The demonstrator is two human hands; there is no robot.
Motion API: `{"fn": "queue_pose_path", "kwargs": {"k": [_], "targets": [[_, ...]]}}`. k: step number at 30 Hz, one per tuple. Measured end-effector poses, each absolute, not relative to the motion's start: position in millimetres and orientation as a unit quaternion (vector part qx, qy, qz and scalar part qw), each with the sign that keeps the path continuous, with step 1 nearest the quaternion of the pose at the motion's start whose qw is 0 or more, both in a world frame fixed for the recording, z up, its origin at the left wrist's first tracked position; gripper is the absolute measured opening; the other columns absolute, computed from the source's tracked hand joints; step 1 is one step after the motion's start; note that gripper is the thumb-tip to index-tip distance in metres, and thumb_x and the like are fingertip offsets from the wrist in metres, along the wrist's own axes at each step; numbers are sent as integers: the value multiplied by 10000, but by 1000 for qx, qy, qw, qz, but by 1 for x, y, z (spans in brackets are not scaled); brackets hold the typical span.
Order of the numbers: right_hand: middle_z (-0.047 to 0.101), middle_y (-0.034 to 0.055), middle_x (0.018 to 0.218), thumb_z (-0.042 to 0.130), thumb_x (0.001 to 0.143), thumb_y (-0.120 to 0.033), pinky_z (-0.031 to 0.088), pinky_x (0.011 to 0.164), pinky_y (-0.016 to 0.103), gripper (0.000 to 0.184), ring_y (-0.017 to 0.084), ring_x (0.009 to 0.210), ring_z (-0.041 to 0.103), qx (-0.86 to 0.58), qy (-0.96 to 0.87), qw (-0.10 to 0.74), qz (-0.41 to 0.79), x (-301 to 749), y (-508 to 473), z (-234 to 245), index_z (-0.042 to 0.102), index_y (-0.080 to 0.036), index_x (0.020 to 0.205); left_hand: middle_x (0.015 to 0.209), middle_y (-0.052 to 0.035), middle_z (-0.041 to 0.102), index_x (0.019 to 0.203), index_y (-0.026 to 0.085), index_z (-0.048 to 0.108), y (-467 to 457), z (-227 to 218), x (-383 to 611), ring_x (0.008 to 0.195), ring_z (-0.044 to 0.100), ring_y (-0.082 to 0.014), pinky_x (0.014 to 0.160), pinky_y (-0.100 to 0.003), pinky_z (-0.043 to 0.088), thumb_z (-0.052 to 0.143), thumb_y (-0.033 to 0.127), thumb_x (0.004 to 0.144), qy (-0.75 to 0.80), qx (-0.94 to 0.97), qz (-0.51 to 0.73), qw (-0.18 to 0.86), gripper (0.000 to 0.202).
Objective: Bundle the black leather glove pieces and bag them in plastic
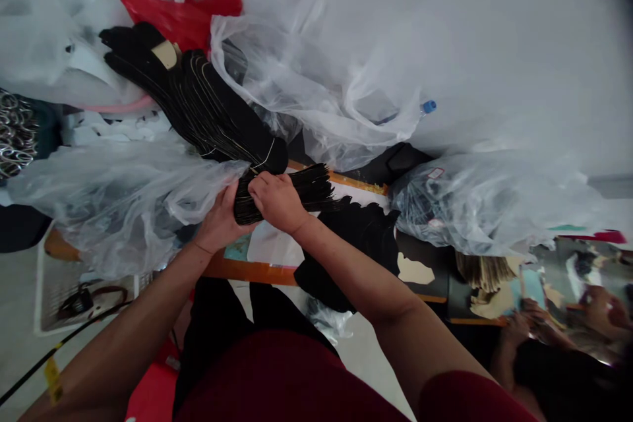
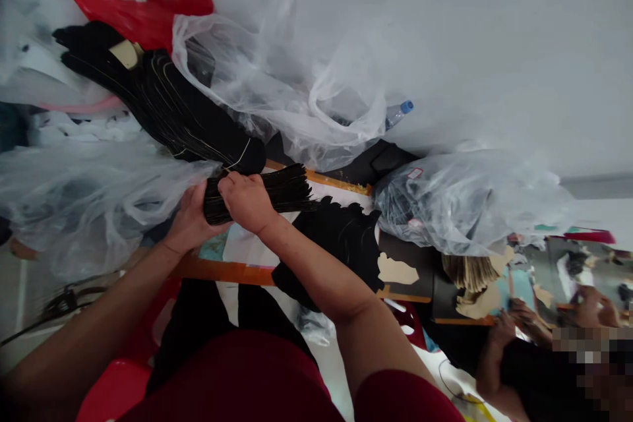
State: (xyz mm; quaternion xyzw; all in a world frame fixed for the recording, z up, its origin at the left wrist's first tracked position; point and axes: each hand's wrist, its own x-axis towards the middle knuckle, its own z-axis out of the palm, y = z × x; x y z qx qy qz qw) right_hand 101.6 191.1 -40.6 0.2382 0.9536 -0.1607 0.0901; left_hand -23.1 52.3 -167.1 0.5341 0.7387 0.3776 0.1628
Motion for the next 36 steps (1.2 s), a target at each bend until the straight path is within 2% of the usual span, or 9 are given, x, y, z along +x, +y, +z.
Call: {"fn": "queue_pose_path", "kwargs": {"k": [3, 6, 10, 15, 18, 24, 27, 31, 36], "targets": [[691, 124, 1396, 425, 1152, -262, 419, 1088, 449, 325, 281, 1273, 621, 300, 937, 53, -173, 108, 192, -39, 693, -209, 1328, 1482, -198, 611, 1636, 230, 316, 53, -164, -20, 1377, 620, -474, 1135, -640, 543, 925, 498, 720, 749, 525, 367, 169, 1132], [600, 133, 1567, 425, 1149, -310, 423, 1148, 482, 408, 311, 1389, 562, 401, 901, 15, -166, 111, 188, -43, 608, -232, 1504, 1458, -187, 630, 1607, 234, 336, 55, -160, -20, 1339, 644, -463, 1116, -620, 556, 917, 511, 747, 747, 528, 364, 176, 1074], [484, 124, 1706, 454, 1130, -360, 353, 1265, 562, 494, 338, 1505, 463, 419, 893, 15, -163, 104, 181, -59, 530, -233, 1602, 1511, -193, 602, 1585, 231, 372, 56, -159, -24, 1363, 627, -463, 1124, -611, 550, 941, 568, 709, 744, 521, 371, 194, 1097], [450, 105, 1744, 495, 1092, -323, 310, 1297, 639, 527, 348, 1545, 423, 401, 897, 1, -185, 98, 184, -68, 525, -261, 1614, 1460, -196, 622, 1593, 227, 368, 55, -160, -23, 1353, 633, -473, 1112, -626, 557, 948, 567, 693, 752, 517, 364, 185, 1124], [436, 122, 1750, 508, 1083, -343, 337, 1291, 618, 571, 352, 1535, 436, 418, 887, 17, -196, 95, 187, -63, 491, -233, 1644, 1530, -204, 583, 1608, 226, 335, 54, -162, -20, 1404, 607, -469, 1146, -619, 540, 909, 573, 751, 746, 520, 374, 181, 1089], [254, 100, 1845, 471, 1117, -381, 295, 1318, 614, 666, 357, 1585, 384, 403, 900, 71, -149, 94, 180, -58, 329, -246, 1753, 1572, -230, 556, 1604, 197, 356, 55, -168, -21, 1440, 581, -474, 1173, -637, 526, 916, 586, 724, 723, 522, 398, 214, 1113], [274, 118, 1838, 477, 1126, -431, 308, 1317, 585, 680, 353, 1580, 404, 401, 902, 79, -142, 98, 180, -59, 327, -233, 1758, 1557, -216, 574, 1617, 225, 328, 55, -169, -21, 1429, 595, -465, 1174, -643, 525, 906, 538, 733, 719, 529, 405, 198, 1101], [372, 127, 1796, 477, 1134, -437, 361, 1286, 546, 647, 336, 1523, 484, 450, 880, 39, -148, 94, 187, -63, 382, -214, 1734, 1528, -209, 593, 1616, 266, 308, 55, -170, -17, 1414, 605, -479, 1129, -635, 556, 912, 519, 740, 731, 524, 401, 177, 1094], [392, 118, 1787, 465, 1136, -405, 393, 1261, 609, 610, 350, 1491, 496, 454, 880, 2, -141, 78, 191, -74, 405, -237, 1719, 1534, -198, 576, 1604, 286, 325, 58, -169, -17, 1427, 587, -497, 1125, -638, 556, 954, 539, 699, 733, 515, 404, 186, 1131]]}}
